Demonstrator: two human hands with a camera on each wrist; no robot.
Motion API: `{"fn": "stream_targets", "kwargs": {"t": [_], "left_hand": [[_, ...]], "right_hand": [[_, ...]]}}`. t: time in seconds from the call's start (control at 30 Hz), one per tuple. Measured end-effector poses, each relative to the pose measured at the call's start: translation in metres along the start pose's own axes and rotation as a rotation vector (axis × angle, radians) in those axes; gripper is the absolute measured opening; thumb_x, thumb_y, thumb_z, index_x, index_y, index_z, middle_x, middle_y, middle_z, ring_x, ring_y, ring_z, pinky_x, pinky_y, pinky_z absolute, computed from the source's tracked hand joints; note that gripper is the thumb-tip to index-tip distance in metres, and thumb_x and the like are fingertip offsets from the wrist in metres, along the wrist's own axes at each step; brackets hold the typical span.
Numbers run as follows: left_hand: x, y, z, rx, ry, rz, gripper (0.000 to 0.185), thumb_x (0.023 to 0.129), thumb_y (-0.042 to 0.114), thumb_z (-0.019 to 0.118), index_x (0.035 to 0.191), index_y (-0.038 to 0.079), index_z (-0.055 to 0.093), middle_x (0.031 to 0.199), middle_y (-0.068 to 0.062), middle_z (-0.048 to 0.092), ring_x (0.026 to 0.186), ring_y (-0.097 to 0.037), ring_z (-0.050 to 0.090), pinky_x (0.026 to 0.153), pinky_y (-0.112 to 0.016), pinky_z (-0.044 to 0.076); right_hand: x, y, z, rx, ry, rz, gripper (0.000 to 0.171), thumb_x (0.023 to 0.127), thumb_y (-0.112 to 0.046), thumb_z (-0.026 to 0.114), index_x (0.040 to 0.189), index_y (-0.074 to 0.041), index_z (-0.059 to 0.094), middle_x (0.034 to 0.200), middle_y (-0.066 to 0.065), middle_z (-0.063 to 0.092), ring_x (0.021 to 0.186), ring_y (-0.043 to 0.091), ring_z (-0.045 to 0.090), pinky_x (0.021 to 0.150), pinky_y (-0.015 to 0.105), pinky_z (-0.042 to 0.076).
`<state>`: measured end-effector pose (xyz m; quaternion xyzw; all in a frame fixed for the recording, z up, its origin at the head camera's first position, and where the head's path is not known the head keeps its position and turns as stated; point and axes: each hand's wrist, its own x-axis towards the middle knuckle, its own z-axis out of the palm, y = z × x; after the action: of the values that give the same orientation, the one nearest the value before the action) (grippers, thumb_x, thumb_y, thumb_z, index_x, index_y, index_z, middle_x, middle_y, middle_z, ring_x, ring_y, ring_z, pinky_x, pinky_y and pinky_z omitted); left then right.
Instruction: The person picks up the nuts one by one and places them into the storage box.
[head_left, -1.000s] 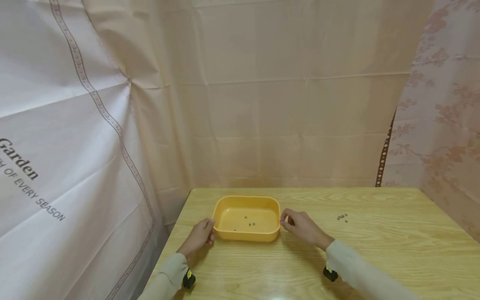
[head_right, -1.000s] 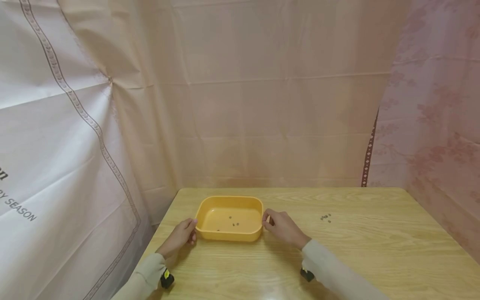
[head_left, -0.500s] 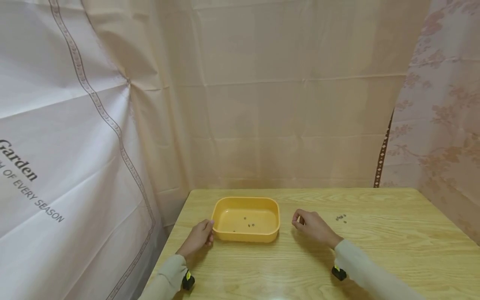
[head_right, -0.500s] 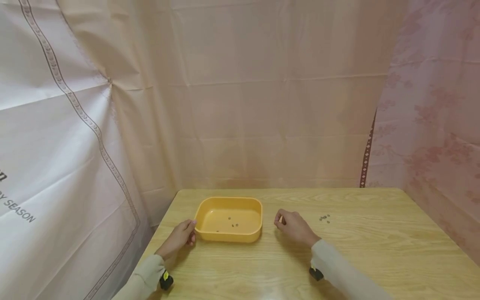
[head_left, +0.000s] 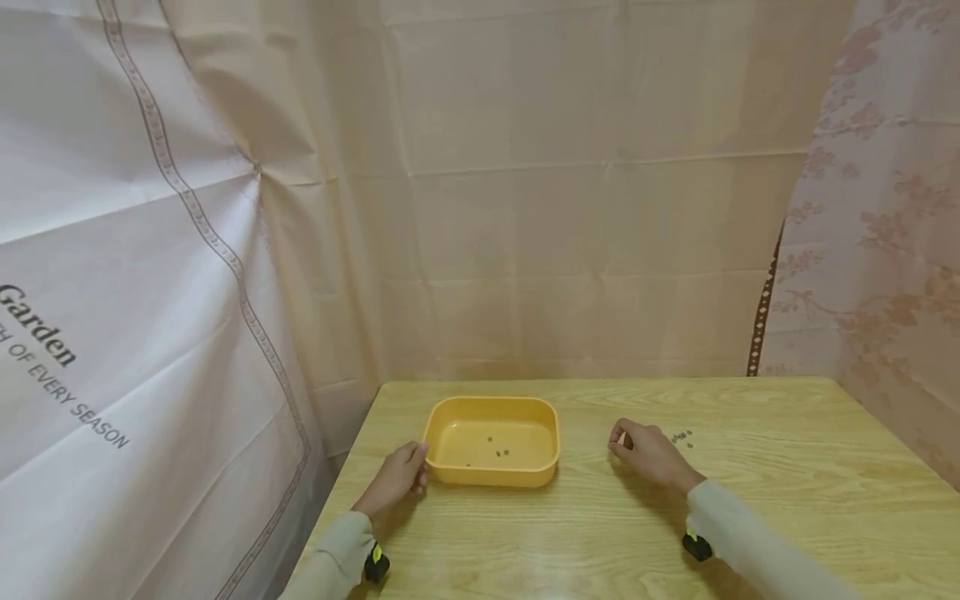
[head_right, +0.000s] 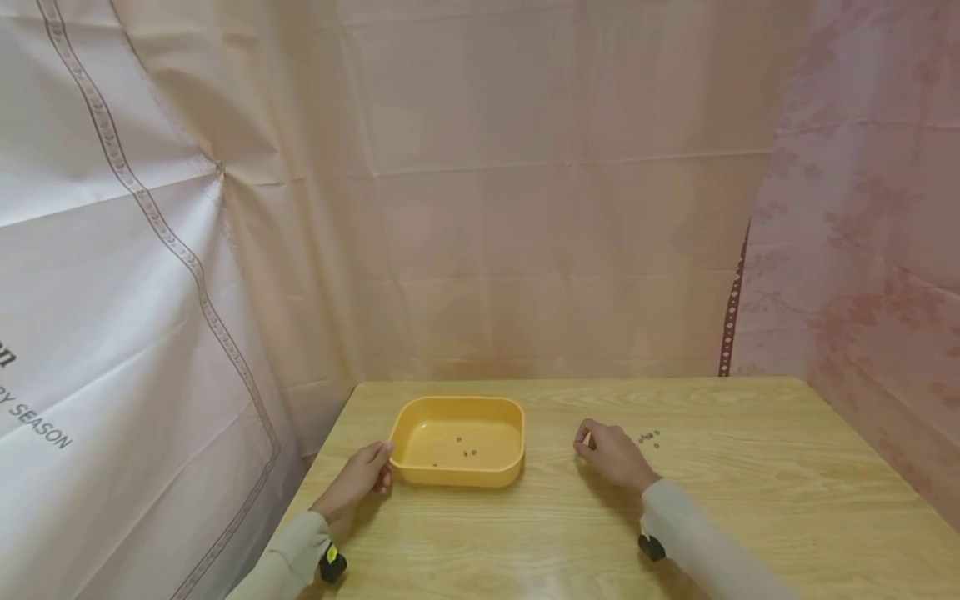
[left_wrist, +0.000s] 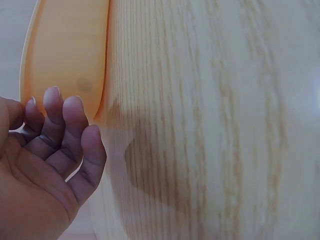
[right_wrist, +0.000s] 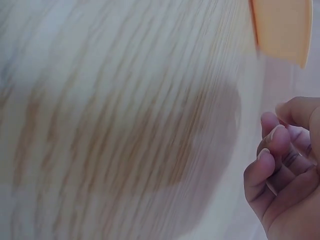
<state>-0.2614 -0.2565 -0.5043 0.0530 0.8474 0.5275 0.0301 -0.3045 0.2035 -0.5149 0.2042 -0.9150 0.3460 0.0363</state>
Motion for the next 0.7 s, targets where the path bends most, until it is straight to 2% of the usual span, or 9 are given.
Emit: {"fn": "stream_targets", "kwargs": {"t": [0.23,0.47,0.7], "left_hand": [[-0.001,0.000,0.000,0.005,-0.005,0.018,0.040,0.114,0.029,0.039,0.094,-0.001,0.054,0.072,-0.004,0.056,0.061,-0.015,0.053,0.056,-0.026,0.050],[-0.001,0.000,0.001,-0.013,0.005,-0.012,0.037,0.114,0.028,0.040,0.095,-0.001,0.055,0.072,-0.004,0.056,0.062,-0.014,0.053,0.057,-0.025,0.050],[0.000,0.000,0.000,0.004,0.003,-0.004,0.037,0.114,0.028,0.040,0.095,0.000,0.054,0.073,-0.005,0.056,0.062,-0.015,0.053,0.057,-0.025,0.050]], "right_hand": [[-0.003,0.010,-0.007,-0.023,0.021,0.025,0.004,0.103,-0.013,0.065,0.103,-0.009,0.062,0.068,-0.003,0.056,0.054,0.010,0.046,0.050,0.026,0.040],[-0.009,0.019,-0.015,-0.041,0.035,0.044,0.006,0.101,-0.011,0.065,0.103,-0.007,0.061,0.070,-0.003,0.060,0.056,0.012,0.050,0.051,0.028,0.042],[-0.014,0.031,-0.023,-0.054,0.029,0.088,0.008,0.102,-0.011,0.063,0.105,-0.005,0.060,0.077,0.000,0.064,0.058,0.014,0.054,0.051,0.029,0.044]]}}
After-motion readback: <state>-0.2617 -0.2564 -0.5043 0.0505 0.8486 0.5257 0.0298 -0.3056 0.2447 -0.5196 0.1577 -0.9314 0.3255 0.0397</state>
